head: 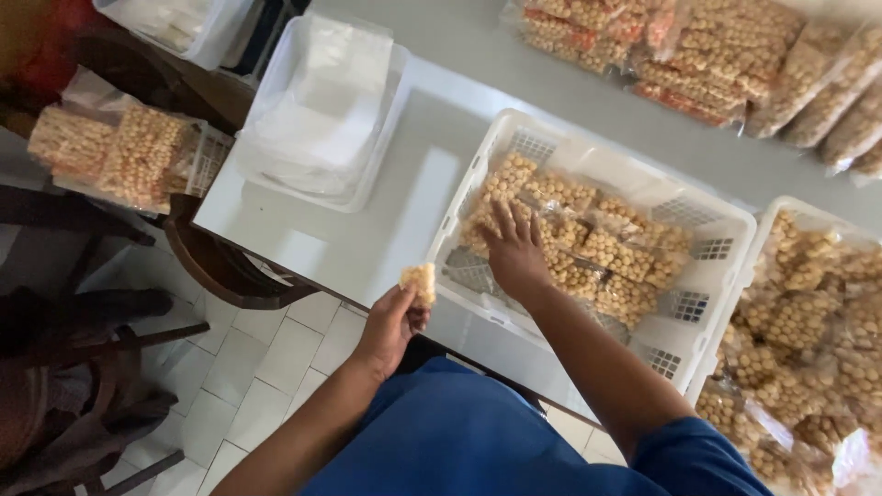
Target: The person packs small round snacks into individual plastic bags and places the filled bags into a white plastic basket.
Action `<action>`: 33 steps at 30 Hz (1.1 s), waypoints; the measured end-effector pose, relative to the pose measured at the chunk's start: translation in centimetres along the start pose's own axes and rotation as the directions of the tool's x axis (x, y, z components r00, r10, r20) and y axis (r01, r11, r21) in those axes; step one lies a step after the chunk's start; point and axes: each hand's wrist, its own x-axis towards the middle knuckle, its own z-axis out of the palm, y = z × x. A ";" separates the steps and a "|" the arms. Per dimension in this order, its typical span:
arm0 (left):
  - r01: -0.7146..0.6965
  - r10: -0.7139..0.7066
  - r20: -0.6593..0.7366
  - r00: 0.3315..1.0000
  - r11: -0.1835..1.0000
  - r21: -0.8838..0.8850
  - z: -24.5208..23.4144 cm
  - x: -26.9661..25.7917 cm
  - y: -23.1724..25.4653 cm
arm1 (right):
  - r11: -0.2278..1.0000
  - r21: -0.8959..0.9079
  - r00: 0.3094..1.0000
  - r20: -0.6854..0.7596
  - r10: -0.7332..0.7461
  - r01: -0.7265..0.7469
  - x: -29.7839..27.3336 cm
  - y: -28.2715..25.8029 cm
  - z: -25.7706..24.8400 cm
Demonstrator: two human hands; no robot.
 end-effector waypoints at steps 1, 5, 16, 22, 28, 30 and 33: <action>0.009 -0.009 0.003 1.000 1.000 0.004 0.8 -0.6 0.8 | 1.000 0.000 1.000 0.006 0.009 -0.009 -0.5 0.5 0.2; -0.250 0.229 0.110 0.967 0.781 0.572 4.1 -1.0 3.0 | 0.694 0.699 0.985 0.102 0.140 -0.171 -2.5 1.4 -2.0; -0.587 0.285 0.550 0.785 0.055 0.808 11.7 0.7 -2.2 | -0.142 0.956 0.917 0.287 0.279 -0.256 -12.4 -0.8 -4.1; -0.667 0.409 0.597 0.691 0.041 0.744 11.8 5.3 -3.1 | -0.127 0.889 0.745 0.441 0.501 -0.440 -10.5 5.0 2.7; -0.498 0.184 0.508 0.841 -0.100 0.861 13.2 9.7 -1.1 | -0.390 0.817 0.545 0.575 0.610 -0.426 -4.7 3.5 6.1; -0.488 0.133 0.528 0.839 -0.249 0.837 13.8 9.9 -0.3 | -0.301 0.799 0.481 0.566 0.669 -0.520 -3.2 3.2 7.5; -0.533 0.121 0.607 0.785 -0.369 0.762 11.9 11.9 -1.8 | -0.395 0.801 0.501 0.593 0.631 -0.450 -3.5 2.9 4.7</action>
